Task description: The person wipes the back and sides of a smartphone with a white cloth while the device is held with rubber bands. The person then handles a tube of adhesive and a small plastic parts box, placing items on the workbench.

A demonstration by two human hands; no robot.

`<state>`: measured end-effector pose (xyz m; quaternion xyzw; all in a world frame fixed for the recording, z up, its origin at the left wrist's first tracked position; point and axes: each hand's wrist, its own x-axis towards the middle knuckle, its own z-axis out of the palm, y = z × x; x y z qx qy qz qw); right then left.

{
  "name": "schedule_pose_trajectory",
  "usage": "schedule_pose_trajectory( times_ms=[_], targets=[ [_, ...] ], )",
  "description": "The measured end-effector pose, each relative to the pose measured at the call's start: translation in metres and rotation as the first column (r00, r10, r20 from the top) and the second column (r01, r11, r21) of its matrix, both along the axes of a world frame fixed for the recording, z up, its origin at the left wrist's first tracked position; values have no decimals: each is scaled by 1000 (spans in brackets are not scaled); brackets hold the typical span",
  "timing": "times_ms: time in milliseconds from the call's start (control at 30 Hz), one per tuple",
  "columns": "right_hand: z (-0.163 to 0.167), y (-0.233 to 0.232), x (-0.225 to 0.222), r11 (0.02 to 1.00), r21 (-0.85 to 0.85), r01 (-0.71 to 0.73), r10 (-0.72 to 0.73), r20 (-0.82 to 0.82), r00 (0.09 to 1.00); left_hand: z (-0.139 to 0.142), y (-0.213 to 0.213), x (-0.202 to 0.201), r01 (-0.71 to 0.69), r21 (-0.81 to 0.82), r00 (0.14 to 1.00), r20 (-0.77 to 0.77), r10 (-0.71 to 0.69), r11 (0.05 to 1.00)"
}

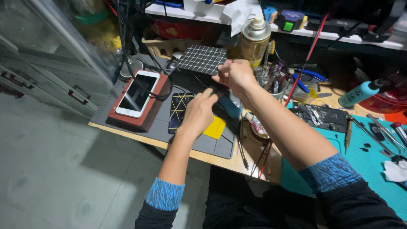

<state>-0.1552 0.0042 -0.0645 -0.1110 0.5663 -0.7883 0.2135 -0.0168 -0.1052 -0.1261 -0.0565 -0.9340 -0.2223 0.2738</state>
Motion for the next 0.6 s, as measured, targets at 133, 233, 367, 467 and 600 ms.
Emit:
schedule_pose_trajectory(
  times_ms=[133,233,367,467,600],
  targets=[
    [-4,-16,-9,1000,30,6,-6,8,1000,8,-8,6,67,-46,997,-23,-68,997],
    [-11,-31,-13,1000,-8,-9,9,10,1000,13,-15,8,147,-12,989,2,-147,989],
    [-21,-45,-20,1000,17,26,-27,44,999,16,-19,8,93,-80,996,19,-92,992],
    [-25,-51,-24,999,47,22,-24,53,998,14,-23,11,109,-23,991,-77,-110,994],
    [-27,-61,-26,997,75,19,-24,68,997,9,-31,15,97,26,993,-64,-95,995]
  ],
)
